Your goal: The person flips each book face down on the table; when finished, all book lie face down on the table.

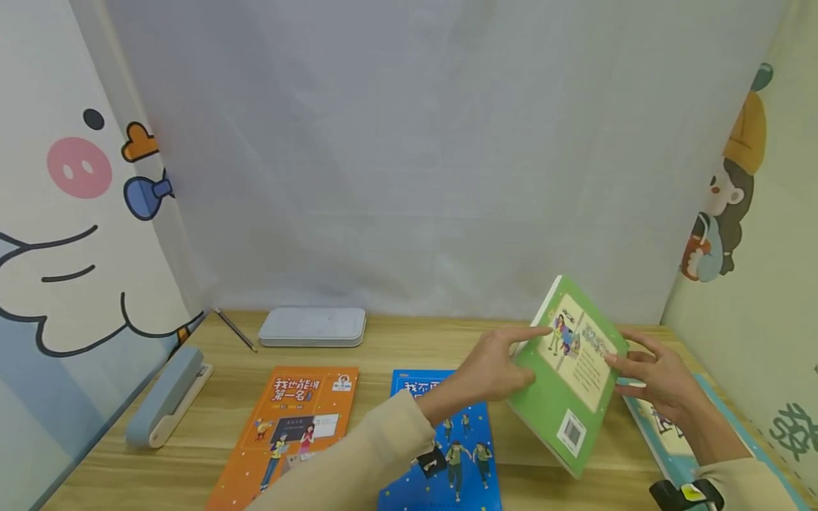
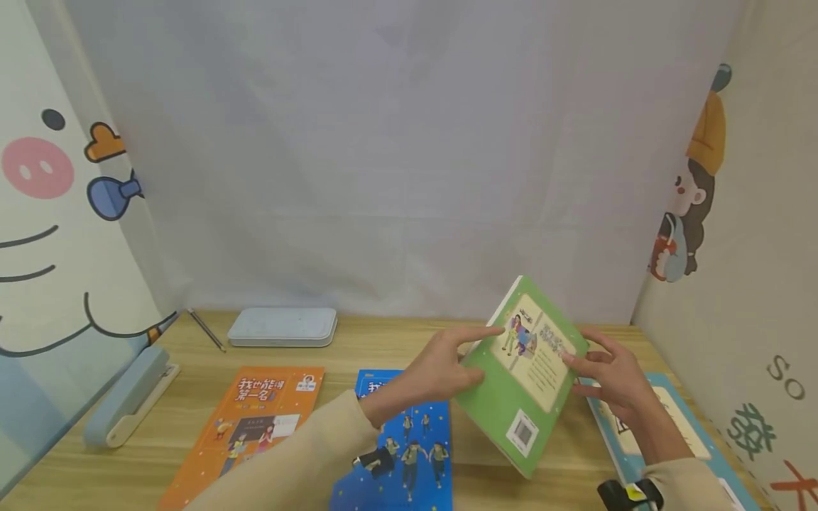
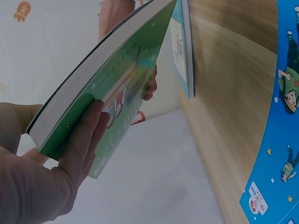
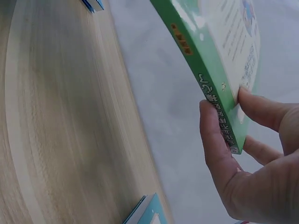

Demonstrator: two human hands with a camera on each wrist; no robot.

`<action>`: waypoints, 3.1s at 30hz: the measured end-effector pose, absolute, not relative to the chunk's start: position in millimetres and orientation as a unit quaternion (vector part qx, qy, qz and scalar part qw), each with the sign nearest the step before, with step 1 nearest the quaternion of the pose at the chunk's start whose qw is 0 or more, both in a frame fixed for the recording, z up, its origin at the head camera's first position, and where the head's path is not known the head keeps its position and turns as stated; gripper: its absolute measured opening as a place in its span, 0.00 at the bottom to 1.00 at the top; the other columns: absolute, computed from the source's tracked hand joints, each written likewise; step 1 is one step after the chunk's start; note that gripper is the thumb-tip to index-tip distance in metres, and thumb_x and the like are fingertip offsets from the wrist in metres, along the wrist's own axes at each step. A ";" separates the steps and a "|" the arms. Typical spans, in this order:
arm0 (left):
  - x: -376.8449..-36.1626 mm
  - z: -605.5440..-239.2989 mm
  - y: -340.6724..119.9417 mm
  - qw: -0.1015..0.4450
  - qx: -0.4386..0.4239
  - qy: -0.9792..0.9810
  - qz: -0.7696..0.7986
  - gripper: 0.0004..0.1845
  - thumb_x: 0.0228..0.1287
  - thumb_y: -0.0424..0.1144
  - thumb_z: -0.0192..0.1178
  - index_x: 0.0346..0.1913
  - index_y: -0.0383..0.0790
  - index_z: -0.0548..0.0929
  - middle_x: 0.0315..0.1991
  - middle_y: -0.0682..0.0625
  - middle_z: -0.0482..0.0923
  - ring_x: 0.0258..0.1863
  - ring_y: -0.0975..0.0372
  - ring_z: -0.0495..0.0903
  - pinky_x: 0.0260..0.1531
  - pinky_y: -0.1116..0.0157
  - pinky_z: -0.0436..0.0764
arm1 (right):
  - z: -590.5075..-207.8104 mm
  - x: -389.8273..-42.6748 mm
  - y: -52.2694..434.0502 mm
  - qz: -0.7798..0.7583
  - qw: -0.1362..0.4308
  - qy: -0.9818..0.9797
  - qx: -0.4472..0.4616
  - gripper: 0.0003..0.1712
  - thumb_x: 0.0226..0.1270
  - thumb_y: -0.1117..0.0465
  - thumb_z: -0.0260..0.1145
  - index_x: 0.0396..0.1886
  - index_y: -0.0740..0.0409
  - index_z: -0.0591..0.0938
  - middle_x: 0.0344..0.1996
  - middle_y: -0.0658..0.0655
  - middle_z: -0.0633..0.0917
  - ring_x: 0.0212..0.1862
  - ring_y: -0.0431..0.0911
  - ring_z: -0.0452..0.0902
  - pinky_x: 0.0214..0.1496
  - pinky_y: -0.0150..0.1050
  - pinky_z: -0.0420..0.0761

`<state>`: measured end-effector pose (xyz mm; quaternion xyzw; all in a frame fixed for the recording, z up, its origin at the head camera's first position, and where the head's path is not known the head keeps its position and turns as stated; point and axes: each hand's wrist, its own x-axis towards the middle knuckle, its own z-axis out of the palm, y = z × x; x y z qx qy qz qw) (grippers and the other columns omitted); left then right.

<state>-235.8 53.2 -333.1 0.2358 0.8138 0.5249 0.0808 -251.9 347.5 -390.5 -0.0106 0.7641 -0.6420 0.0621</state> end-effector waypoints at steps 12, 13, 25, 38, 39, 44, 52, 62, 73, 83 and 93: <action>-238.7 -338.4 49.1 0.112 0.200 0.826 0.515 0.30 0.56 0.22 0.64 0.62 0.48 0.82 0.53 0.46 0.78 0.29 0.64 0.82 0.26 0.71 0.84 | -390.5 -252.2 347.1 -0.596 0.065 0.800 -0.015 0.45 0.74 0.59 0.63 0.79 0.62 0.48 0.44 0.46 0.76 0.42 0.36 0.80 0.44 0.42 0.86; -238.7 -338.7 49.0 0.112 0.199 0.828 0.513 0.30 0.56 0.22 0.65 0.62 0.48 0.82 0.53 0.46 0.78 0.29 0.64 0.82 0.26 0.71 0.84 | -390.3 -252.1 347.1 -0.598 0.064 0.799 -0.015 0.44 0.73 0.59 0.63 0.79 0.61 0.49 0.44 0.46 0.76 0.42 0.36 0.80 0.44 0.42 0.86; -237.7 -350.4 51.6 0.121 0.166 0.814 0.543 0.29 0.54 0.23 0.68 0.61 0.44 0.82 0.46 0.48 0.78 0.30 0.62 0.84 0.27 0.69 0.86 | -388.7 -251.2 350.4 -0.607 0.066 0.792 -0.007 0.24 0.72 0.60 0.64 0.61 0.34 0.69 0.42 0.45 0.77 0.40 0.38 0.81 0.41 0.42 0.86; -233.3 -364.9 56.6 0.134 0.141 0.817 0.543 0.31 0.53 0.23 0.70 0.62 0.43 0.82 0.37 0.49 0.78 0.27 0.62 0.83 0.23 0.68 0.85 | -386.8 -250.4 353.7 -0.562 0.067 0.825 -0.010 0.41 0.71 0.60 0.66 0.76 0.63 0.56 0.56 0.65 0.68 0.41 0.37 0.78 0.40 0.42 0.86; -233.0 -366.3 57.4 0.134 0.138 0.818 0.542 0.31 0.53 0.23 0.71 0.62 0.43 0.82 0.36 0.49 0.79 0.27 0.62 0.82 0.23 0.68 0.84 | -386.6 -250.4 353.6 -0.554 0.069 0.829 -0.011 0.42 0.72 0.59 0.65 0.77 0.65 0.54 0.58 0.68 0.66 0.41 0.37 0.77 0.40 0.42 0.86; -231.1 -375.0 61.4 0.140 0.137 0.819 0.539 0.33 0.50 0.22 0.71 0.62 0.43 0.82 0.33 0.49 0.80 0.26 0.63 0.80 0.24 0.70 0.83 | -385.0 -252.8 354.2 -0.526 0.085 0.846 -0.008 0.45 0.72 0.58 0.65 0.77 0.69 0.50 0.60 0.73 0.65 0.41 0.38 0.79 0.41 0.42 0.86; -227.1 -389.4 61.5 0.170 0.160 0.813 0.534 0.33 0.52 0.23 0.72 0.64 0.41 0.80 0.27 0.49 0.78 0.18 0.60 0.81 0.19 0.63 0.84 | -384.1 -259.1 354.3 -0.498 0.103 0.860 -0.024 0.45 0.71 0.59 0.66 0.77 0.70 0.53 0.60 0.77 0.67 0.39 0.43 0.80 0.38 0.44 0.86; -221.3 -400.4 63.6 0.202 0.159 0.813 0.522 0.34 0.51 0.23 0.72 0.64 0.44 0.80 0.25 0.46 0.77 0.15 0.53 0.82 0.18 0.63 0.84 | -388.7 -265.5 350.9 -0.481 0.126 0.866 -0.054 0.45 0.70 0.58 0.67 0.76 0.71 0.54 0.61 0.79 0.66 0.39 0.43 0.78 0.35 0.44 0.85; -218.3 -405.6 73.5 0.224 0.148 0.830 0.489 0.34 0.49 0.20 0.71 0.61 0.46 0.82 0.27 0.45 0.82 0.17 0.56 0.84 0.20 0.67 0.84 | -393.7 -272.3 351.9 -0.470 0.163 0.866 -0.052 0.46 0.69 0.60 0.68 0.76 0.70 0.54 0.57 0.76 0.70 0.40 0.44 0.78 0.35 0.43 0.84; -219.4 -409.8 83.0 0.230 0.124 0.857 0.444 0.37 0.46 0.20 0.73 0.60 0.54 0.83 0.53 0.38 0.80 0.17 0.58 0.83 0.19 0.69 0.83 | -401.4 -275.4 353.9 -0.430 0.150 0.889 -0.048 0.44 0.67 0.60 0.69 0.74 0.73 0.57 0.57 0.85 0.69 0.39 0.47 0.82 0.36 0.46 0.86; -219.3 -411.2 86.9 0.228 0.132 0.889 0.375 0.36 0.47 0.27 0.76 0.60 0.60 0.82 0.58 0.40 0.80 0.15 0.61 0.82 0.17 0.70 0.81 | -404.3 -273.7 345.6 -0.433 0.168 0.885 -0.032 0.44 0.66 0.66 0.69 0.73 0.77 0.56 0.53 0.83 0.73 0.38 0.49 0.84 0.39 0.50 0.87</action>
